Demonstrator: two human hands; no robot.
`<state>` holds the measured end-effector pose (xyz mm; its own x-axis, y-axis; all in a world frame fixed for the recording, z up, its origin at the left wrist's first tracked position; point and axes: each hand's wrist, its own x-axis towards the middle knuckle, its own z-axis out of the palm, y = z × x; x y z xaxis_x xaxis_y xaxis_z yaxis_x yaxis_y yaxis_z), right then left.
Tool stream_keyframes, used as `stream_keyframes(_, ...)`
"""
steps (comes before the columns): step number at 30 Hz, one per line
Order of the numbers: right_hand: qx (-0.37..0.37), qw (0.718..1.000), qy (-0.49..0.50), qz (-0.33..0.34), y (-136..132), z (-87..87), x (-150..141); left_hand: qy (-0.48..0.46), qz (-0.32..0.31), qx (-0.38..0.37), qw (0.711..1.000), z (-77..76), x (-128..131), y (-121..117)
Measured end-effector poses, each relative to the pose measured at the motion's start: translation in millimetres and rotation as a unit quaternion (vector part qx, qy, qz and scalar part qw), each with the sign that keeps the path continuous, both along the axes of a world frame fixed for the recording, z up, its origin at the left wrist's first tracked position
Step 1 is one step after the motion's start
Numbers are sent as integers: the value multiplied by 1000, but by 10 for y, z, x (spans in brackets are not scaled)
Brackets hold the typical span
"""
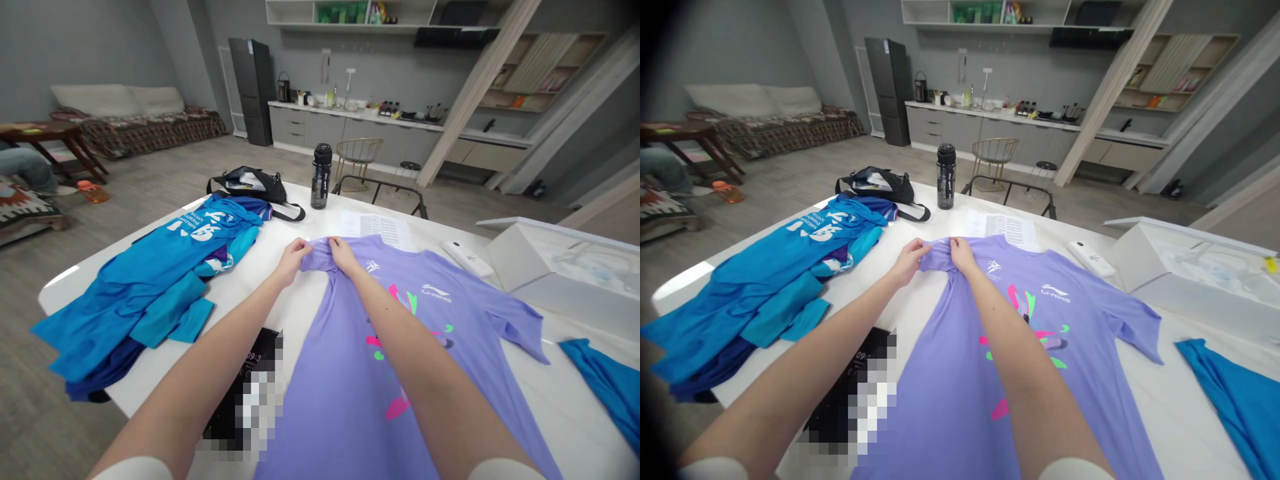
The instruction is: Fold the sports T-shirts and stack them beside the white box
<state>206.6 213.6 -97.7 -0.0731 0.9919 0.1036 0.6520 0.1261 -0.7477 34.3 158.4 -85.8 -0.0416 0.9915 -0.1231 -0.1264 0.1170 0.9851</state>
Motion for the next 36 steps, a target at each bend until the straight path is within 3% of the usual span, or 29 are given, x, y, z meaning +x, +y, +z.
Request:
stream_keyframes(4,46,993,-21,-103,-67,-20,171,-41,-68,-156,985,-11,-109,146)
stream_keyframes(6,65,984,-68,-152,-124,-14,322,-39,-80,-200,976,-5,-114,263)
stream_keyframes(8,62,978,-126,-155,-192,-12,492,-38,-87,-213,972,23,-81,367)
stream_keyframes(11,33,977,-176,-115,-302,-50,721,-60,-96,-165,980,125,-18,456)
stream_keyframes(16,36,975,-206,-72,-420,-175,866,-111,-186,3,976,391,-80,482)
stream_keyframes(20,35,972,-225,-56,-440,-199,833,22,-243,26,969,490,-142,487)
stream_keyframes(22,33,971,-231,-55,-444,-194,818,79,-229,34,970,456,-110,494)
stream_keyframes(28,40,966,-246,-62,-470,-184,804,148,-97,38,983,163,98,568)
stream_keyframes(33,40,966,-246,-63,-480,-162,799,289,-88,118,946,-43,133,628)
stream_keyframes(36,37,966,-249,-60,-482,-152,802,284,-28,105,953,-89,73,658)
